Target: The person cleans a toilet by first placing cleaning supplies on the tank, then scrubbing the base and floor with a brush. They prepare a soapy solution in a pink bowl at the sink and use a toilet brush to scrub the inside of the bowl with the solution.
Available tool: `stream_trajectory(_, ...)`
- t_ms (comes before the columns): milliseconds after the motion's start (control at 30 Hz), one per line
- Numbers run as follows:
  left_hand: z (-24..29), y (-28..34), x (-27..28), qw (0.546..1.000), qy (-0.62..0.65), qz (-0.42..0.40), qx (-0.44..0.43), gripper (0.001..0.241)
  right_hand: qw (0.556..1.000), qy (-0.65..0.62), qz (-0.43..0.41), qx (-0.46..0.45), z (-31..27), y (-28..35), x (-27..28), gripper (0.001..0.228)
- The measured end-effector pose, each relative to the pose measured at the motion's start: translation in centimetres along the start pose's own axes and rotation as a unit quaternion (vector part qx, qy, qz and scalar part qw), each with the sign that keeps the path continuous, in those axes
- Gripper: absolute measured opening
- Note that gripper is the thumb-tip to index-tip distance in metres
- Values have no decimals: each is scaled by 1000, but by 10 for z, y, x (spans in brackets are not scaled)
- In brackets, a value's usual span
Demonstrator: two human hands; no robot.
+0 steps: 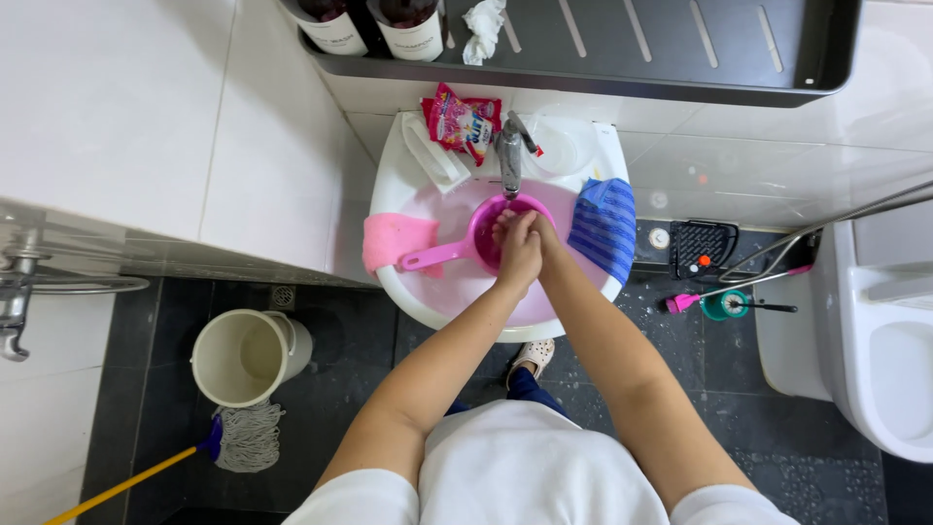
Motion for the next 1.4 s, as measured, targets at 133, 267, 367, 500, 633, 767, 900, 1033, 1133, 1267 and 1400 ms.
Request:
stream_trajectory(133,-46,-28,14,985,-157,-56,34,47,979,-106,-172,-8,-31,77,-66,26)
stream_trajectory(267,-31,-15,5,813,-482,-248,-211,81,968,213,24,132,-50,144,-83,57)
stream_trajectory(367,4,3,17,852,-397,-199,-279,49,925,315,42,207,-62,125,-64,56)
stream_trajectory(500,42,-5,35,937,-202,-197,-203,16,989,132,-26,65,-60,100,-40,31)
stream_trajectory(633,70,-28,47,986,-79,-7,-149,7,979,101,-64,162,-96,148,-68,34)
stream_trajectory(767,85,-60,57,997,-30,16,-72,9,879,388,149,234,-146,237,-113,36)
stream_trajectory(900,95,-90,63,984,-84,43,-151,17,700,450,238,501,-181,199,-103,25)
stream_trajectory(1033,94,-109,99,989,-73,89,-97,26,596,533,233,553,-181,150,-99,23)
stream_trajectory(1133,93,-121,137,945,-178,164,-219,30,692,514,240,447,-179,147,-109,14)
stream_trajectory(1267,95,-151,168,917,-348,154,-123,29,677,543,227,442,-183,144,-119,10)
stream_trajectory(1400,80,-180,170,885,-453,82,-67,32,695,536,220,425,-189,148,-117,8)
Point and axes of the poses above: each hand's wrist, its own y-axis away from the middle knuckle, its own x-axis out of the back of the hand, z = x × y, the point moved 3 cm from there along -y, towards the middle knuckle, and after that the axes turned 7 degrees about -x, right-handed, at the moved point
